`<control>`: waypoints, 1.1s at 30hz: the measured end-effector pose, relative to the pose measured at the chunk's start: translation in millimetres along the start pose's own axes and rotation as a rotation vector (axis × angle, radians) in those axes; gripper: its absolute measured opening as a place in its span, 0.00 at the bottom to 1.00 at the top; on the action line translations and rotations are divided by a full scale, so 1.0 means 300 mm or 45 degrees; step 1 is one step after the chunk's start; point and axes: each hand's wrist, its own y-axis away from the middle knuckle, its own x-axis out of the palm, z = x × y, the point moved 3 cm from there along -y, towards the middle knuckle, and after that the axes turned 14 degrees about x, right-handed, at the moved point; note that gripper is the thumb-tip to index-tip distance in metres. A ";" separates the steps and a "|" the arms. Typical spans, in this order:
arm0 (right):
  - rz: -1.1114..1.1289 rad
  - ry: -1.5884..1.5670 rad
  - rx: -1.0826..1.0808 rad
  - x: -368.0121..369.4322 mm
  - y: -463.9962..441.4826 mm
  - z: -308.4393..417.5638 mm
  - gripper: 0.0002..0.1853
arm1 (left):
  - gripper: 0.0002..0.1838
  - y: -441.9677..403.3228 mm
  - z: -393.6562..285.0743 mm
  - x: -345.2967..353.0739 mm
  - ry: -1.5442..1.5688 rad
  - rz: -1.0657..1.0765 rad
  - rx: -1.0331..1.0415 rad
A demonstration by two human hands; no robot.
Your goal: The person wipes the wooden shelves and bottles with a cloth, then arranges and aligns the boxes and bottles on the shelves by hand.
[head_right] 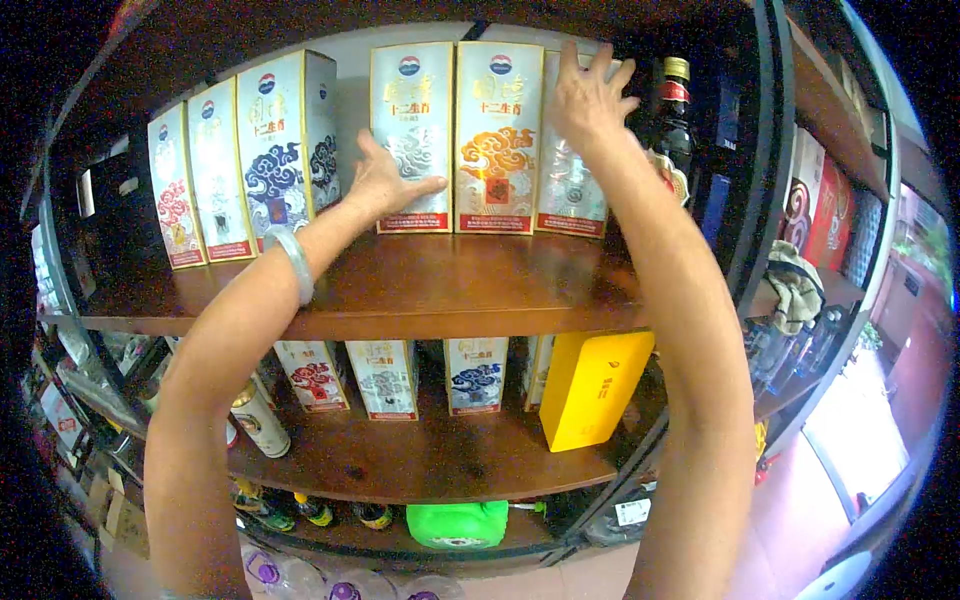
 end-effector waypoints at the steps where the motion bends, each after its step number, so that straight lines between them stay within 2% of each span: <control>1: 0.038 0.063 -0.008 0.004 -0.023 0.004 0.32 | 0.66 0.002 -0.001 0.003 0.003 0.001 -0.027; 3: 0.116 0.191 -0.020 0.007 -0.051 0.007 0.30 | 0.69 0.005 -0.016 -0.003 0.007 0.007 -0.079; 6: 0.306 0.064 0.096 0.004 -0.066 -0.006 0.29 | 0.71 0.007 -0.028 -0.009 0.022 -0.057 -0.060; 7: 0.139 0.048 0.007 0.050 -0.091 -0.018 0.28 | 0.72 0.000 -0.023 -0.003 0.012 -0.117 0.032; 10: 0.192 -0.163 0.061 0.125 -0.155 -0.056 0.27 | 0.72 -0.002 -0.017 0.006 -0.003 -0.014 -0.053; 13: 0.154 -0.239 -0.035 0.129 -0.176 -0.071 0.28 | 0.71 0.011 -0.028 -0.010 0.008 0.014 -0.025; 16: 0.069 -0.288 0.052 0.099 -0.150 -0.062 0.30 | 0.69 0.003 -0.016 -0.006 0.001 0.036 -0.050; 22: 0.079 -0.289 -0.022 0.117 -0.159 -0.078 0.34 | 0.64 0.007 -0.014 -0.006 -0.048 0.031 -0.045; 25: -0.058 -0.305 0.034 0.075 -0.128 -0.043 0.25 | 0.61 0.007 -0.006 0.000 -0.007 -0.006 0.032; 28: 0.158 -0.335 0.122 0.010 -0.096 -0.022 0.26 | 0.59 0.008 -0.015 -0.004 -0.047 0.016 0.015; 29: 0.205 -0.377 0.254 -0.003 -0.093 -0.016 0.30 | 0.58 0.007 -0.012 -0.003 -0.053 0.009 -0.019; 33: 0.079 -0.631 0.286 0.048 -0.101 -0.073 0.40 | 0.56 0.009 -0.008 -0.024 0.094 0.008 -0.026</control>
